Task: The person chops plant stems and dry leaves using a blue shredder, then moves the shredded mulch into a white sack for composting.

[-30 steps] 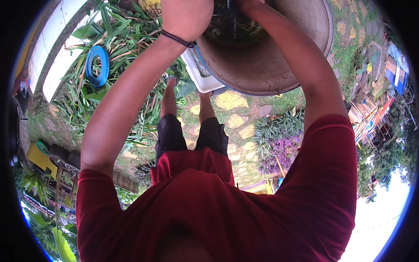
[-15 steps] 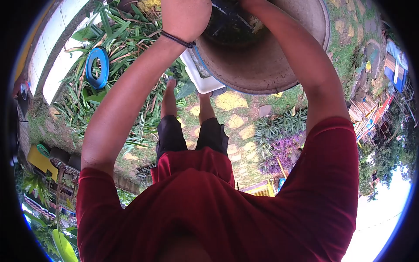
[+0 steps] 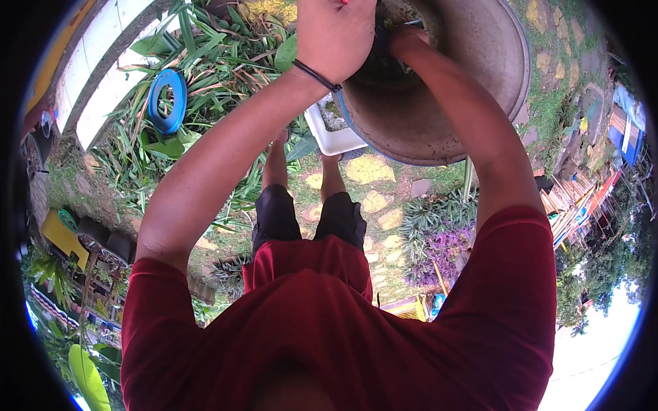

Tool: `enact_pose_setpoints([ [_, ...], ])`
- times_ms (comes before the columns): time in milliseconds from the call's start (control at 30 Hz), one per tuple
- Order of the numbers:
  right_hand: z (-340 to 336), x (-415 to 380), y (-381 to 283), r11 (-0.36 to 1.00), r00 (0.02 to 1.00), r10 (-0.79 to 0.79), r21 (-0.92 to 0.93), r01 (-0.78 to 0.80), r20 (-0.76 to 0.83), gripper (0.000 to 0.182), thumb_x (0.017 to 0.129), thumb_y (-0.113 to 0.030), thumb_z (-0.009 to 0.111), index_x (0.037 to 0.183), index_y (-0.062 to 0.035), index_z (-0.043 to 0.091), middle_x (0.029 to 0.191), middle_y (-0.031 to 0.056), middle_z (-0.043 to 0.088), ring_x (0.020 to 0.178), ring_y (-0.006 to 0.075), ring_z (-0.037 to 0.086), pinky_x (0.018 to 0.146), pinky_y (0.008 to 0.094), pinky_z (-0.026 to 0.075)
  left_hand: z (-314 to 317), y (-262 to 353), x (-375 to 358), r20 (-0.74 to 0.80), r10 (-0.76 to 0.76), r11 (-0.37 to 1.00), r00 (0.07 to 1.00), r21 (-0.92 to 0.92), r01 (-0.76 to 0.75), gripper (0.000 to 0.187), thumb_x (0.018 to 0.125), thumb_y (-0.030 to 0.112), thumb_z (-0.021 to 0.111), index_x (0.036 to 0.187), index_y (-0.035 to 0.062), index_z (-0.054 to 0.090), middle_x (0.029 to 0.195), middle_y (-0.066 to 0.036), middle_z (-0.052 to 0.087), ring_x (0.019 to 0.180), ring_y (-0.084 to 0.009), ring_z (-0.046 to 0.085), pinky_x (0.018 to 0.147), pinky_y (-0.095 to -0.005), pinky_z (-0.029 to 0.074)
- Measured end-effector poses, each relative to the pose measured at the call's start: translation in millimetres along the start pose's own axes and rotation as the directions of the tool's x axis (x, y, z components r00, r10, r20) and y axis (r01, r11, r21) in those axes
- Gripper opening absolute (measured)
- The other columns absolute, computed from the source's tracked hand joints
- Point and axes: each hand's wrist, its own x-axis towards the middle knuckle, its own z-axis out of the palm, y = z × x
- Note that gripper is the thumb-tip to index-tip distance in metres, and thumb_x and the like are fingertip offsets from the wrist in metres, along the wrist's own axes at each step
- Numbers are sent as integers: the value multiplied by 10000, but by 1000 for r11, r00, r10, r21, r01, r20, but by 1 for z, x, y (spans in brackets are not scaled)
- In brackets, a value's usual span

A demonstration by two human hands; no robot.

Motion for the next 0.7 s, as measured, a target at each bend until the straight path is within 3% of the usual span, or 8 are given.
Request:
enact_pose_setpoints([
  [67,2,3,0,999,999,-33,-2,33,13,365,892,-211,679,1249,-138,685,1295,88,671,1175,285,659,885,422,574,-4,11,3,8,25,999,1000,-20,-24,170,1023,175,532,976,12,538,696,-48,493,647,-122,484,619,-307,444],
  [133,12,-2,15,999,998,-48,-10,49,40,353,877,-180,702,1227,-134,704,1289,92,674,1169,293,662,876,431,579,-1,24,-1,54,-242,941,969,-232,248,176,1028,185,527,986,13,534,691,-47,494,637,-124,481,607,-306,440],
  [200,13,5,23,998,998,-55,-6,56,36,348,870,-165,714,1216,-132,713,1286,94,676,1166,297,664,872,436,582,-1,16,1,45,-172,976,984,-129,176,178,1028,187,527,987,14,530,690,-48,496,635,-124,481,601,-308,438],
  [267,23,12,28,998,987,50,-56,-41,153,475,975,-419,540,1369,-157,585,1384,35,615,1259,202,606,966,345,525,-5,17,4,38,-110,994,993,-11,110,180,1029,190,527,989,15,526,690,-48,498,633,-124,481,595,-310,435],
  [300,38,5,29,998,985,43,-58,-33,168,475,975,-419,540,1369,-157,585,1384,35,615,1259,202,606,966,345,525,-5,19,1,44,-167,986,985,-5,167,179,1030,192,526,996,16,524,690,-48,498,634,-122,481,593,-310,433],
  [367,51,-2,30,980,997,71,185,-75,29,385,883,-164,706,1265,-127,686,1325,107,652,1220,326,628,902,434,573,-3,21,2,54,-208,978,977,3,208,179,1030,194,526,1003,17,522,691,-48,497,636,-121,482,591,-311,431],
  [667,48,9,38,990,995,100,96,-100,4,390,888,-156,693,1277,-127,678,1341,106,642,1232,320,621,909,434,570,-1,11,-5,45,-156,986,987,-56,158,169,1018,181,536,1001,15,509,692,-51,480,640,-124,478,610,-315,444],
  [700,47,13,36,991,995,101,88,-101,-2,391,889,-155,691,1278,-127,677,1343,106,640,1234,320,620,910,434,569,-2,5,-1,36,-71,997,997,-34,72,167,1018,177,536,997,13,509,692,-49,480,645,-121,481,608,-311,443],
])
